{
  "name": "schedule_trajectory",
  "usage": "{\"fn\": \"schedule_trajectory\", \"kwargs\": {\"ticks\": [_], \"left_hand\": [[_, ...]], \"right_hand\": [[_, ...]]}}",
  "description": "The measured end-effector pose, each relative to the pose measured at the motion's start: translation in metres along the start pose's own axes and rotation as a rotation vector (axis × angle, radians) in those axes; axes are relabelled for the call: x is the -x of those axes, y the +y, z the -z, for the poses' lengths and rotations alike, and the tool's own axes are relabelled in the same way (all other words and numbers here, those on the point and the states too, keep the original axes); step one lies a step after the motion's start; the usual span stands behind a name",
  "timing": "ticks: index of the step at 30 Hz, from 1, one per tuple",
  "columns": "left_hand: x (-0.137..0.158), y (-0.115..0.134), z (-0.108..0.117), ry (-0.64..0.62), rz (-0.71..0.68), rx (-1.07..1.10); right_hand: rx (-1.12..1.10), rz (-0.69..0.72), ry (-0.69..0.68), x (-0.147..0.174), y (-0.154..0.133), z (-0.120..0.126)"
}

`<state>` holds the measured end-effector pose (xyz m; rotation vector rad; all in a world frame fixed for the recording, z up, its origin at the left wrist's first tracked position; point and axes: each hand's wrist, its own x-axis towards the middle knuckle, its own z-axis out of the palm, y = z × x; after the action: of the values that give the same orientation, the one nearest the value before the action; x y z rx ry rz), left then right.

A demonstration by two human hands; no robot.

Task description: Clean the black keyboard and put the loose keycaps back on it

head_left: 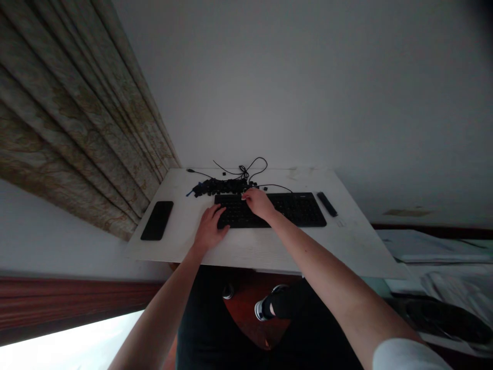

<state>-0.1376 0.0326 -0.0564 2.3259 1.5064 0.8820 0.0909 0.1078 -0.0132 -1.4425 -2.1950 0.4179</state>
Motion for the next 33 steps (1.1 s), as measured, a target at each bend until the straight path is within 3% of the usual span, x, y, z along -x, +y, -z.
{"fn": "schedule_trajectory", "kwargs": {"ticks": [5, 9, 12, 14, 17, 20, 23, 26, 33], "left_hand": [[0.002, 0.002, -0.001, -0.076, -0.078, -0.011], [0.002, 0.001, -0.003, -0.049, -0.072, -0.002], [0.003, 0.002, -0.004, -0.036, -0.072, -0.009], [0.003, 0.002, -0.004, -0.036, -0.072, -0.015], [0.002, 0.002, -0.004, -0.039, -0.074, -0.013], [0.002, 0.001, -0.004, -0.039, -0.071, -0.008], [0.002, 0.0, -0.004, -0.048, -0.054, 0.008], [0.002, -0.002, -0.004, -0.048, -0.042, 0.032], [0.002, -0.003, -0.005, -0.032, -0.027, 0.036]], "right_hand": [[0.054, 0.053, -0.154, 0.01, 0.006, -0.001], [-0.063, 0.148, -0.253, 0.041, 0.009, 0.005], [-0.141, 0.14, -0.295, 0.057, 0.014, 0.013], [-0.189, 0.085, -0.263, 0.058, 0.016, 0.017], [-0.239, -0.022, -0.091, 0.05, 0.009, 0.013], [-0.232, 0.01, 0.012, 0.04, -0.013, -0.006], [-0.147, 0.206, -0.088, 0.039, -0.036, -0.026], [-0.027, 0.288, -0.161, 0.046, -0.042, -0.032], [0.131, 0.285, -0.2, 0.077, 0.004, 0.007]]}}
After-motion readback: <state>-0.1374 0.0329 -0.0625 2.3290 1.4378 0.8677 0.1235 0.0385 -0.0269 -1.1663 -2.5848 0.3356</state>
